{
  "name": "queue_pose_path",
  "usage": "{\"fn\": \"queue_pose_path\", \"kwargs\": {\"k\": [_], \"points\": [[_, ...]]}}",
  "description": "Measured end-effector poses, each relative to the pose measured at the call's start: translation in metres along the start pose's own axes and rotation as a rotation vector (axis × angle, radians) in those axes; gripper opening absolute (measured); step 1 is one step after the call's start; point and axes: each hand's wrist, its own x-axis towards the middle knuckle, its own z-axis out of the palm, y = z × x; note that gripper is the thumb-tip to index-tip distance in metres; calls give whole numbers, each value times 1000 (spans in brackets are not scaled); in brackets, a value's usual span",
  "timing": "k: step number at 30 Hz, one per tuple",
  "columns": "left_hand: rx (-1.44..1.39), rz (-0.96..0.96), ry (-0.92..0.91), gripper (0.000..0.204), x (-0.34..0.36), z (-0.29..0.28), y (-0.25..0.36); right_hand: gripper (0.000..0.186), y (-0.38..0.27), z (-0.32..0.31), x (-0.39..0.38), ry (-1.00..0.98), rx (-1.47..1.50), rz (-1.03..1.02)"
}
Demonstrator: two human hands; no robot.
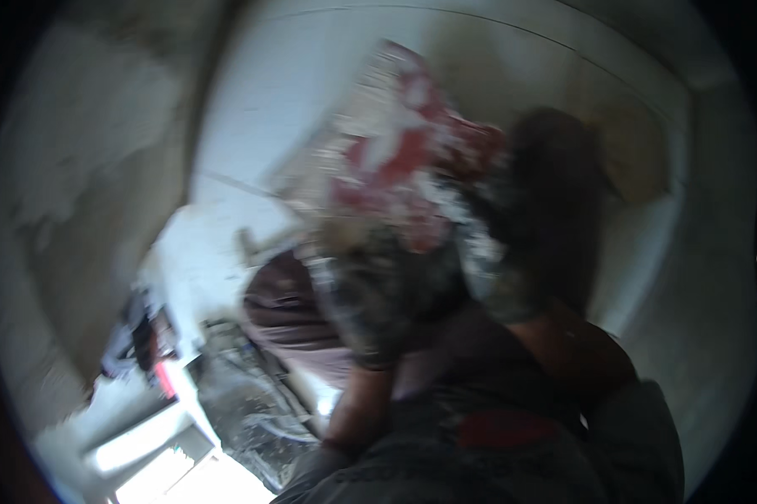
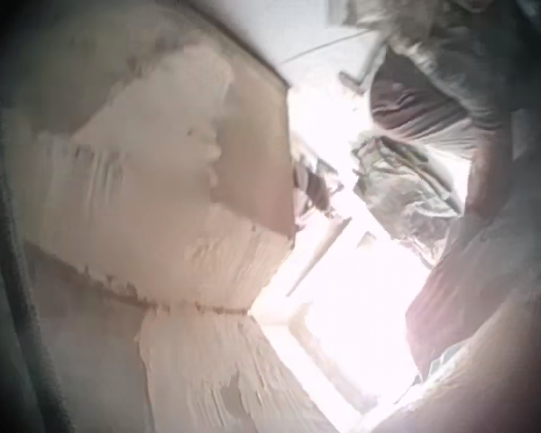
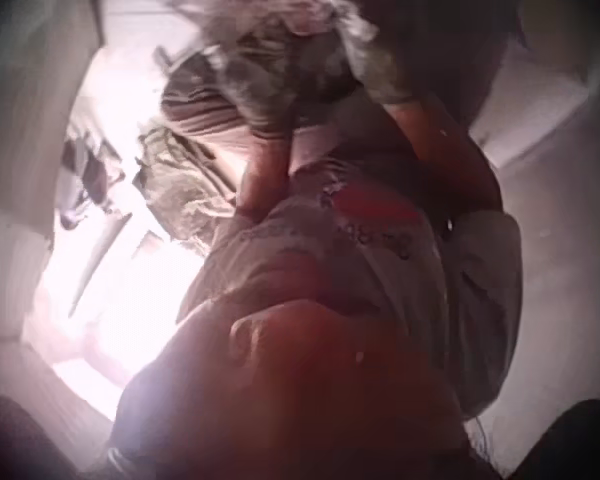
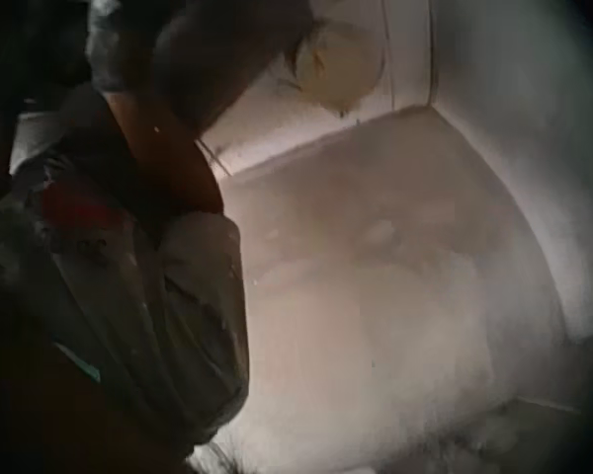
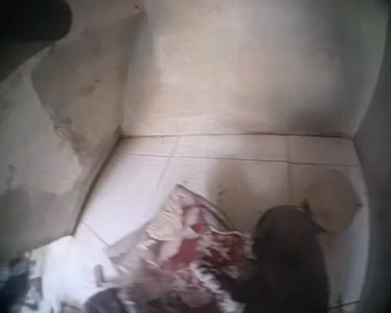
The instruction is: Applying plaster or putty to wall corners and recesses using putty knives.
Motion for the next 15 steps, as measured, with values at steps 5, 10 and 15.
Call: {"fn": "queue_pose_path", "kwargs": {"k": [5, 10, 15], "points": [[-467, -34, 186, 53, 63, -39, 31, 53, -9, -2, -5, -77, -255, 55], [-830, 13, 175, 61, 111, -51, 47, 51, 64, -60, -29, -32, -342, -309], [-988, 64, 189, 59, 133, -53, 80, 40, 50, -179, -17, 453, 415, 609]]}}
